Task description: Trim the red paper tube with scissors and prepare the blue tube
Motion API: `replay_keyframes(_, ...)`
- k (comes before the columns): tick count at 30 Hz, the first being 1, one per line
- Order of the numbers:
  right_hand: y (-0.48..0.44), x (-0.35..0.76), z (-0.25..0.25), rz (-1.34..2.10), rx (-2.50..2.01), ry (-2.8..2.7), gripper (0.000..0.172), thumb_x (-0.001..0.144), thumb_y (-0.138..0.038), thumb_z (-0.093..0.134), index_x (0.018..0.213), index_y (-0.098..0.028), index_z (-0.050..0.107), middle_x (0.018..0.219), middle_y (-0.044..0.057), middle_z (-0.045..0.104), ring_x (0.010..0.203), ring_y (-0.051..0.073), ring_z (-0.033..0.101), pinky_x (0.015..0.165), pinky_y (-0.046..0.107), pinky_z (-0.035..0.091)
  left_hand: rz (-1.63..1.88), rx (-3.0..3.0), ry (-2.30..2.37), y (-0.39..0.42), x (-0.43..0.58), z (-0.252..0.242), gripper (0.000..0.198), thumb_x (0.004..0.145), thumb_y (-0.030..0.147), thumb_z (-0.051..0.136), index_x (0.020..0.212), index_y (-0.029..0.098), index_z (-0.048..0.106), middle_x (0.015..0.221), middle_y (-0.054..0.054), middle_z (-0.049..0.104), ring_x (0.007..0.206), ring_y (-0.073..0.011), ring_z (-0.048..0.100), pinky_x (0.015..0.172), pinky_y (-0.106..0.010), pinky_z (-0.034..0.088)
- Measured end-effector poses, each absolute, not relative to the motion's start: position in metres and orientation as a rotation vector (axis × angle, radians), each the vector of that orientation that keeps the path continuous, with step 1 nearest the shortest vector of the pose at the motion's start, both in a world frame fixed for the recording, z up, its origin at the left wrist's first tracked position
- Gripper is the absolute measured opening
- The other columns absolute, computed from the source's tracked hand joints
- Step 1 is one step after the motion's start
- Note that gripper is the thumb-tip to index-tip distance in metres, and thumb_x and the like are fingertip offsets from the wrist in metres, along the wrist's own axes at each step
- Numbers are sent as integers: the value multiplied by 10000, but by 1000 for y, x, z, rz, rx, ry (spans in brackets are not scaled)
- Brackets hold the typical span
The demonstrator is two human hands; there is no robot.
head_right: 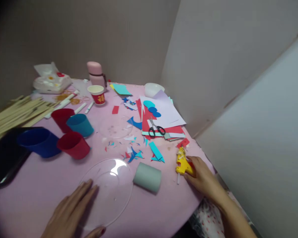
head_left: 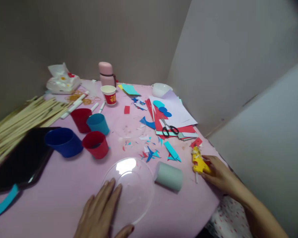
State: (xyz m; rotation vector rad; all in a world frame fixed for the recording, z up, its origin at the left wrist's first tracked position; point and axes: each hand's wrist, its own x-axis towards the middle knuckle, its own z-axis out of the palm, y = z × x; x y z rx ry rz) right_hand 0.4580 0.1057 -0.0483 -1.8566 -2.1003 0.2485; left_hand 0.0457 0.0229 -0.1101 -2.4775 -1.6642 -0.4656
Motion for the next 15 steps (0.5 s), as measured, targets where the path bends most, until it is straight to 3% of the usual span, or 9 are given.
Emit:
replay_keyframes(2,96,449,-41,200,-1823,-2046,445,786,-387,508,1155,-141,542,1175,198,589,1095,338,544,942,511,406,-455,-2459,-1650,21,46,-106,862,790,574,540,1477,182,196,1450,-192,455,1280,-355,480,931,-526,483)
replay_keyframes(4,81,429,-34,210,-1786,-1868,374,805,-423,530,1089,-189,598,1099,151,627,1029,313,581,898,472,438,-468,-2446,-1644,20,48,-105,854,789,578,539,1470,172,224,1448,-181,461,1281,-352,479,928,-514,489)
replay_keyframes(6,65,401,-33,496,-1807,-1669,329,827,-460,544,1031,-219,633,979,95,651,857,248,629,768,377,496,-488,-2425,-1652,21,50,-102,838,794,571,533,1466,168,235,1445,-183,463,1275,-356,486,923,-521,491)
replay_keyframes(9,49,360,-42,1012,-1732,-1420,392,798,-490,594,1050,-194,641,789,33,639,724,203,624,653,295,510,-447,-2425,-1647,22,54,-95,806,811,552,518,1454,149,246,1422,-198,485,1255,-354,509,912,-525,502)
replay_keyframes(12,46,335,-52,1218,-1633,-1285,385,771,-480,638,1007,-176,663,713,9,621,781,219,619,655,276,505,-411,-2420,-1604,23,56,-87,769,809,551,523,1403,106,321,1377,-230,524,1205,-366,555,865,-527,532)
replay_keyframes(15,45,325,-53,1276,-1612,-1205,372,759,-485,655,952,-170,699,779,32,683,887,253,626,742,305,515,-421,-2420,-1580,23,57,-83,749,791,538,552,1362,88,375,1346,-250,546,1162,-381,586,826,-531,548)
